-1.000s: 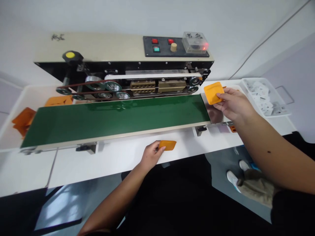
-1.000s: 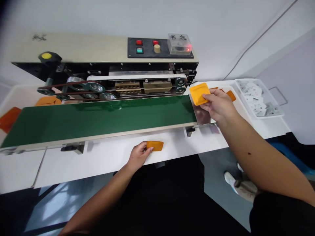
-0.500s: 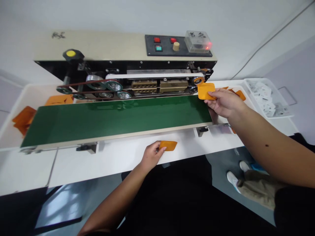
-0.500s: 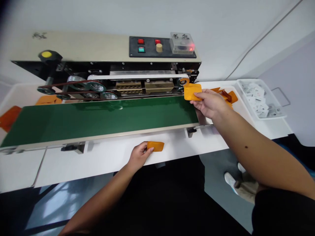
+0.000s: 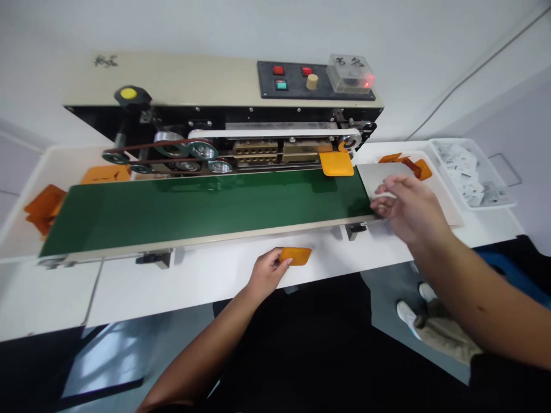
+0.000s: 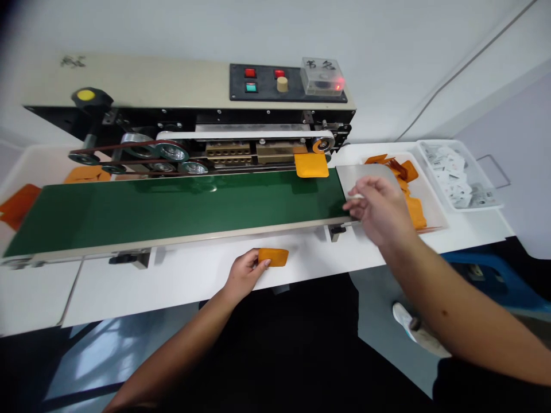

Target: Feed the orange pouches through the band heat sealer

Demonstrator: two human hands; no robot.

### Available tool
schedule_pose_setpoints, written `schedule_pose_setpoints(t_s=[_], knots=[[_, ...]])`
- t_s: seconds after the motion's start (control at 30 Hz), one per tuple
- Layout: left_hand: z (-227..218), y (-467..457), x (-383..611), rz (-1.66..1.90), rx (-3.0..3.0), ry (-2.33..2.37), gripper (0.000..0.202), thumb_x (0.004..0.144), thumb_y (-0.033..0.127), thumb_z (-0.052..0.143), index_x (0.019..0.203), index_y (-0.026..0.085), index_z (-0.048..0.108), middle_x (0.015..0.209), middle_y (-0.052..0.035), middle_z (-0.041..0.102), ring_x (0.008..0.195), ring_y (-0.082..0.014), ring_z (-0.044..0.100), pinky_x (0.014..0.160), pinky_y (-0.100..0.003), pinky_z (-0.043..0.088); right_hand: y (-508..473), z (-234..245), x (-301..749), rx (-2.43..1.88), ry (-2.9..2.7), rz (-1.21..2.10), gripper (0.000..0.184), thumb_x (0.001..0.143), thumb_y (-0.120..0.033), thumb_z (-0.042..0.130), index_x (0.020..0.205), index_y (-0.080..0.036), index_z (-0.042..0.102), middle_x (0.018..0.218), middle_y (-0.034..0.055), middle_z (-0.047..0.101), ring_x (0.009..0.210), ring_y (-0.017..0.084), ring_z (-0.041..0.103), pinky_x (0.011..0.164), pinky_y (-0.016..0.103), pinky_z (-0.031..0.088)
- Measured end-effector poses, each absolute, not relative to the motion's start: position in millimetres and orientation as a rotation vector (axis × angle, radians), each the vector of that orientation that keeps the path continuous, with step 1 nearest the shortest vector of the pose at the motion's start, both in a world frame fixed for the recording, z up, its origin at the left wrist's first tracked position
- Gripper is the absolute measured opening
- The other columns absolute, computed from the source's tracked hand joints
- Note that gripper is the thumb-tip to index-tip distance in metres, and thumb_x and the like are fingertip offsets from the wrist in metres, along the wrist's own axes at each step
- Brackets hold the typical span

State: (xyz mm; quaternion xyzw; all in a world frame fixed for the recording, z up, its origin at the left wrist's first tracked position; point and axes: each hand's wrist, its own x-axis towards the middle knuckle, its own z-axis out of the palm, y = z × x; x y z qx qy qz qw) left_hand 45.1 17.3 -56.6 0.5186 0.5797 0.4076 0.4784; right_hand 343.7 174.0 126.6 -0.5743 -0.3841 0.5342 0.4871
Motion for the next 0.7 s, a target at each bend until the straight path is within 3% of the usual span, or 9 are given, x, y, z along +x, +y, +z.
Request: schedule_pose_setpoints(t_s=[0.17,0.3,0.37,0.57,0.7], knots=[[-50.8,13.5,56.1,1.044,1.067,1.286,0.04,0.094,0.058,0.077,0.099,0.018,0.074,0.084,-0.0045,0.074,0.074,-0.018,0.068,0.071,-0.029,0.057,72.9,85.8,336.4,-1.396,-1.174,1.458,0.021,0.09,-0.04,0.087,0.091,-0.025,0.073,0.071,0.0002,0.068,0.058,0.016,0.066,0.05,0.026,0.05],[-32.4,10.6,75.6,1.073,0.804,1.163,0.055,0.087,0.066,0.084,0.108,0.017,0.071,0.089,-0.0044,0.076,0.069,-0.0153,0.069,0.069,-0.029,0.061,39.1,45.2,318.8,-1.415,-1.351,1.731,0.036,0.089,-0.048,0.087,0.116,-0.027,0.08,0.1,0.0054,0.078,0.074,0.019,0.072,0.061,0.031,0.058],[-22.0,9.9,85.2,1.078,0.743,1.108,0.057,0.087,0.065,0.085,0.112,0.016,0.07,0.092,-0.0049,0.077,0.07,-0.0142,0.07,0.069,-0.028,0.061,36.4,34.9,308.1,-1.394,-1.396,1.741,0.037,0.091,-0.05,0.085,0.12,-0.027,0.08,0.11,0.0063,0.079,0.082,0.021,0.073,0.068,0.034,0.059],[4.2,14.9,97.9,1.109,0.764,1.04,0.054,0.087,0.062,0.087,0.111,0.016,0.07,0.094,-0.0052,0.078,0.074,-0.0147,0.073,0.069,-0.027,0.062,40.5,36.0,290.7,-1.399,-1.366,1.608,0.032,0.091,-0.055,0.084,0.093,-0.024,0.078,0.076,0.0016,0.071,0.07,0.02,0.066,0.067,0.034,0.057],[18.8,21.8,95.9,1.151,0.821,1.063,0.051,0.089,0.063,0.085,0.106,0.017,0.071,0.088,-0.0034,0.075,0.073,-0.0144,0.071,0.068,-0.026,0.061,45.5,37.9,293.1,-1.366,-1.303,1.574,0.034,0.09,-0.056,0.086,0.092,-0.023,0.077,0.075,0.0016,0.07,0.066,0.018,0.065,0.064,0.032,0.055]])
